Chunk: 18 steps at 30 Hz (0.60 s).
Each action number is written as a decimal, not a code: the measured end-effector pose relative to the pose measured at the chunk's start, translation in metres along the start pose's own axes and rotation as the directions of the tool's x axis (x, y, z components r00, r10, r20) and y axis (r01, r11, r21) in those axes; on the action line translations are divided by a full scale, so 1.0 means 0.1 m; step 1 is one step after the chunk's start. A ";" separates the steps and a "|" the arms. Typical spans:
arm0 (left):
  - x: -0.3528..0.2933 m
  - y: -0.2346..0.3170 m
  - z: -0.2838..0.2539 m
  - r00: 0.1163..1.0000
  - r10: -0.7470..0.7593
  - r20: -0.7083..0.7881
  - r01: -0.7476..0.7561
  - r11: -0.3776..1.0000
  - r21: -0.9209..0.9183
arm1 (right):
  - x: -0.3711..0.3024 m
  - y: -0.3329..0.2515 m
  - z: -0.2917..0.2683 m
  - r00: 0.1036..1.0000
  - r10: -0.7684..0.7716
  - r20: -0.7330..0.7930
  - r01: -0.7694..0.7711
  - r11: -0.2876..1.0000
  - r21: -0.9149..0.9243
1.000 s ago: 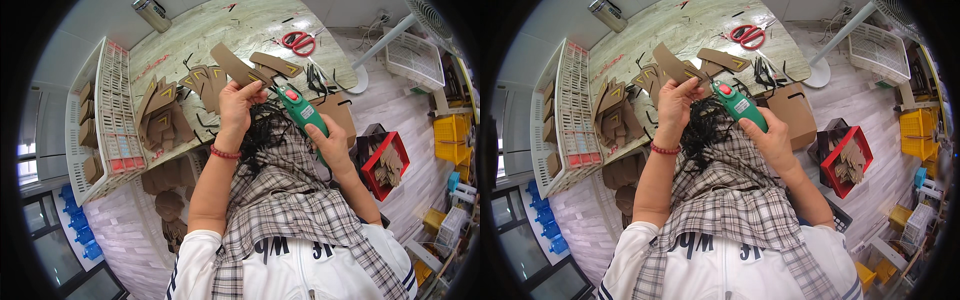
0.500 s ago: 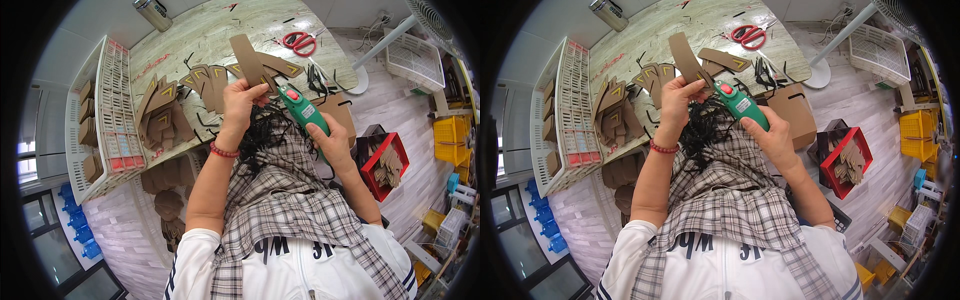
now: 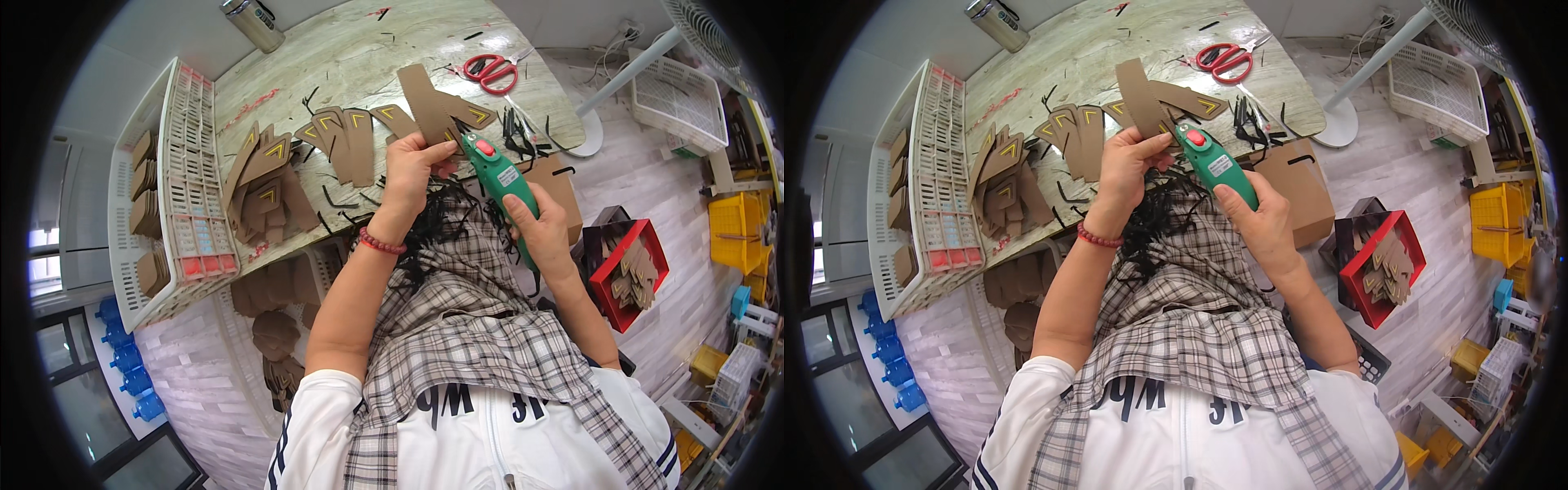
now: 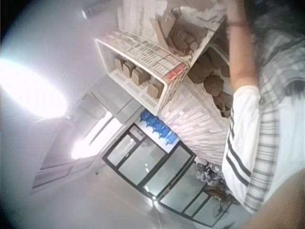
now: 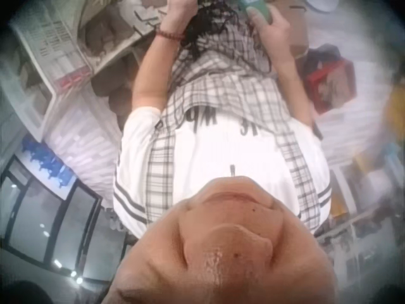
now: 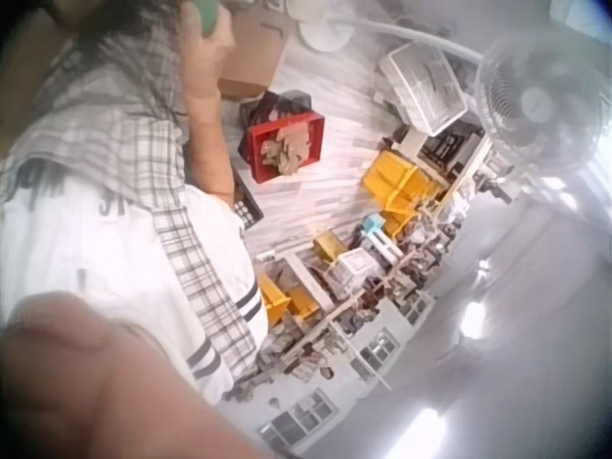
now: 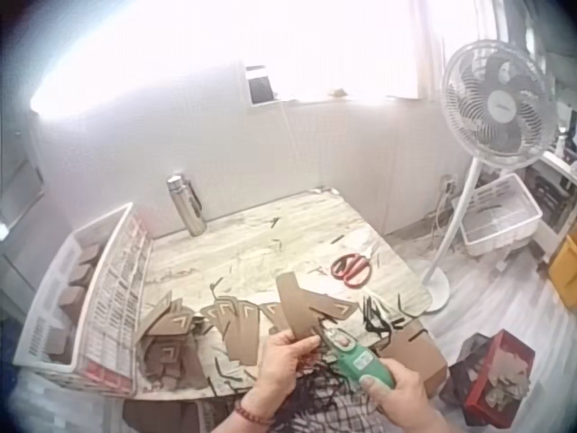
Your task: The person uses a green rotary cutter to trim the edges of brown cardboard pieces marked with yellow lines. They repeatedly pick up pieces from a white basket, cut along the marked lines, and place the trimmed pieces back into the basket.
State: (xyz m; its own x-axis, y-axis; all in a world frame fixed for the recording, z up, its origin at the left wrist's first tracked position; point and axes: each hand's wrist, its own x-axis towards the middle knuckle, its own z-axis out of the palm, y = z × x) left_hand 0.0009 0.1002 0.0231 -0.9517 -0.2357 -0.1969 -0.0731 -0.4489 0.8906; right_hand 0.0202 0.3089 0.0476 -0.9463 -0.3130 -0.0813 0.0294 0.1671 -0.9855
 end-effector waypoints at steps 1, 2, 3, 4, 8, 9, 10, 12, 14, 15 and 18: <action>0.02 0.00 0.01 1.000 0.003 0.003 -0.003 1.000 -0.002 | 0.01 0.01 0.00 1.000 0.008 -0.005 -0.008 1.000 0.018; 0.04 0.00 0.01 1.000 0.012 0.028 -0.012 1.000 -0.004 | 0.02 0.02 0.00 1.000 0.011 -0.009 -0.011 1.000 0.017; 0.07 -0.01 0.01 0.999 0.007 0.039 -0.007 1.000 0.007 | 0.04 0.02 -0.01 1.000 0.015 -0.012 -0.015 1.000 0.016; 0.10 0.00 0.02 0.999 0.002 0.053 -0.003 1.000 0.018 | 0.05 0.02 -0.02 1.000 0.017 -0.018 -0.017 1.000 0.015; 0.21 -0.01 0.07 0.998 -0.022 0.056 0.019 0.999 0.051 | 0.10 0.04 -0.03 0.999 0.026 -0.028 -0.026 1.000 0.002; 0.25 -0.02 0.07 0.998 -0.024 0.054 0.021 0.998 0.060 | 0.12 0.04 -0.03 0.999 0.030 -0.035 -0.030 1.000 -0.008; 0.28 -0.03 0.09 0.998 -0.016 0.063 0.013 0.999 0.046 | 0.14 0.03 -0.04 0.998 0.033 -0.047 -0.034 0.999 -0.020; 0.32 -0.03 0.12 0.998 -0.040 0.044 0.038 0.998 0.059 | 0.18 0.07 -0.05 0.997 0.031 -0.077 -0.032 0.999 -0.007; 0.36 -0.03 0.13 0.997 -0.052 0.048 0.049 0.996 0.068 | 0.20 0.10 -0.06 0.994 0.037 -0.101 -0.035 0.999 0.012; 0.40 -0.03 0.14 0.997 -0.050 0.060 0.046 0.997 0.070 | 0.21 0.10 -0.05 0.993 0.042 -0.108 -0.039 0.999 0.025; 0.44 -0.03 0.14 0.996 -0.041 0.074 0.036 0.997 0.062 | 0.25 0.11 -0.07 0.994 0.033 -0.107 -0.028 0.999 0.046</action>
State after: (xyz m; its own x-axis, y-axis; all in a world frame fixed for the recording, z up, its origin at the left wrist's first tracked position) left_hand -0.0455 0.1036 0.0171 -0.9674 -0.1526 -0.2022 -0.1259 -0.4028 0.9066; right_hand -0.0053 0.3091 0.0353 -0.9738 -0.2056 -0.0975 0.0711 0.1323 -0.9887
